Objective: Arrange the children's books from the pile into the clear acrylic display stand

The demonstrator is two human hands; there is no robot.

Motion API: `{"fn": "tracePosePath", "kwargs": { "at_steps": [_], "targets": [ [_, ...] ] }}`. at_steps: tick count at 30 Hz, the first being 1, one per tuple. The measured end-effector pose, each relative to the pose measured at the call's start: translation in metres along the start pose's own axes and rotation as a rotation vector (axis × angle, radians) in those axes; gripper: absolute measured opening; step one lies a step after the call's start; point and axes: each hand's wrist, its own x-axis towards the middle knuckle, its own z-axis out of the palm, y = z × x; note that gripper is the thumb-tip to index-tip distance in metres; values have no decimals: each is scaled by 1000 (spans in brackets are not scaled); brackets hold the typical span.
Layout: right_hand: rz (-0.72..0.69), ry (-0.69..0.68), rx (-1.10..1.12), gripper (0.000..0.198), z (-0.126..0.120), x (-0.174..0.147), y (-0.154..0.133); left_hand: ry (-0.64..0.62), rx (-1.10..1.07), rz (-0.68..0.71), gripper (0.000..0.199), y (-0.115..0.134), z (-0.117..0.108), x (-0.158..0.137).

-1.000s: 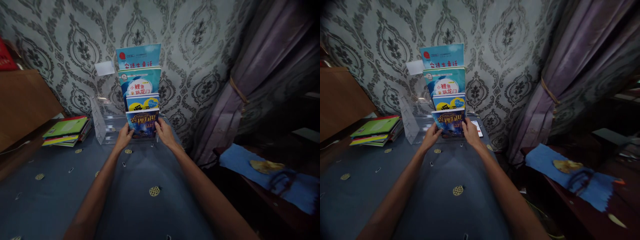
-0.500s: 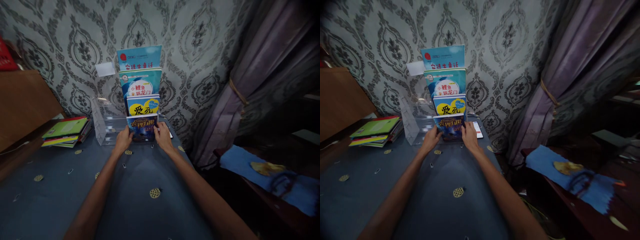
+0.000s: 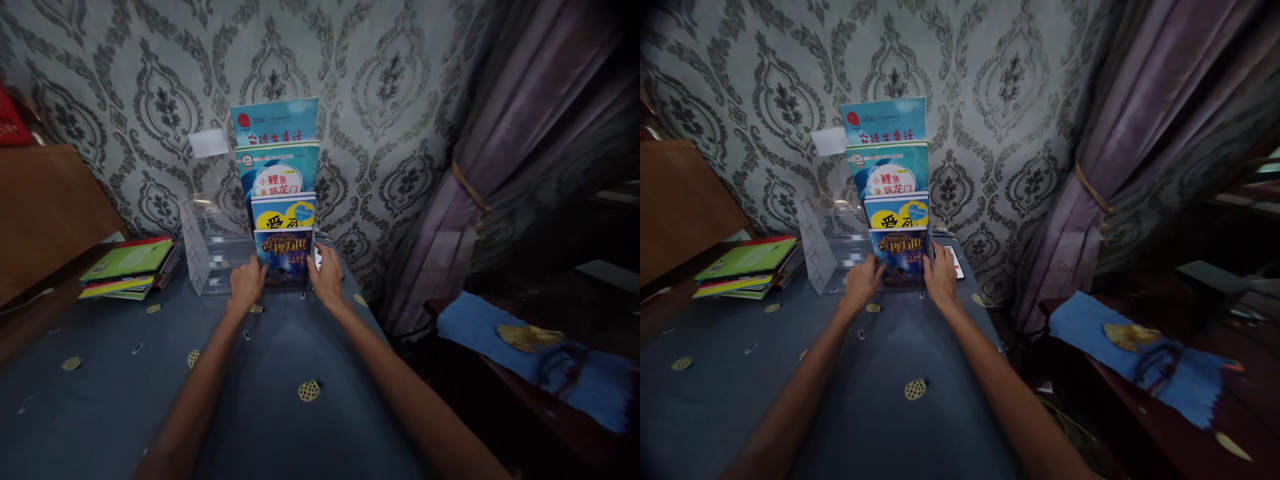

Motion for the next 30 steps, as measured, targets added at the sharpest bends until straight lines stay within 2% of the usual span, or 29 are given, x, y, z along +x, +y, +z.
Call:
{"fn": "tracePosePath", "kwargs": {
  "at_steps": [11, 24, 30],
  "targets": [
    [53, -22, 38, 45, 1, 0, 5, 1, 8, -7, 30, 10, 7, 2],
    [91, -10, 73, 39, 2, 1, 4, 49, 7, -6, 26, 7, 14, 2],
    [68, -1, 35, 40, 5, -1, 11, 13, 9, -15, 29, 6, 11, 0]
  ]
}}
